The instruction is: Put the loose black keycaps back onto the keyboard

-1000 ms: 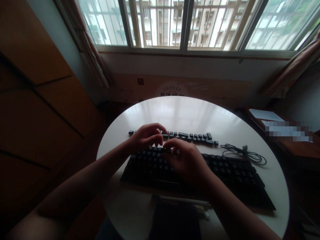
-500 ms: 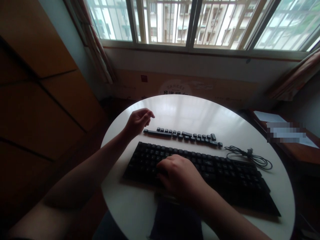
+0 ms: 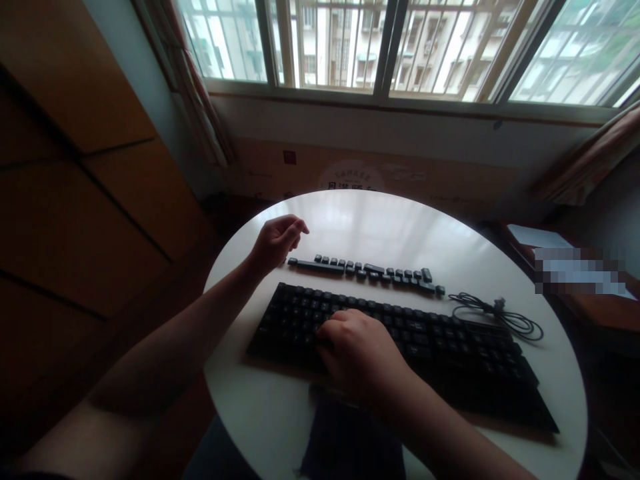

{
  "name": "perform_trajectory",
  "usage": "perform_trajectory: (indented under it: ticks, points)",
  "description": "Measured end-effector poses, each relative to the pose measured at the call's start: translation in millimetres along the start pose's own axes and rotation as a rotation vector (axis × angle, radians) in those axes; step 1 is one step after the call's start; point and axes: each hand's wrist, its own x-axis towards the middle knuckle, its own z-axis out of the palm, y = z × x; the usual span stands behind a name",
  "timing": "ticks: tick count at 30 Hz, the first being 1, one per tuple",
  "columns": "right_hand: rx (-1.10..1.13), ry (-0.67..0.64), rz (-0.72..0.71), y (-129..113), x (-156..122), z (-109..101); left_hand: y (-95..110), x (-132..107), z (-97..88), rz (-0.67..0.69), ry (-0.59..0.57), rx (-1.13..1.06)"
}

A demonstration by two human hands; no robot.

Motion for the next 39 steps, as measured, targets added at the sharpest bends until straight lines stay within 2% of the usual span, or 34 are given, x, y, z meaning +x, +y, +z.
perform_trajectory:
  ticks: [28,39]
  points:
    - [-0.056,0.072,-0.078,-2.3,-3.6,4.9,-2.0,1.5,-0.2,0.013,0.005,0.006]
    - [-0.033,0.051,-0.059,-2.3,-3.9,5.4,1.6,0.4,-1.3,0.016,-0.003,0.016]
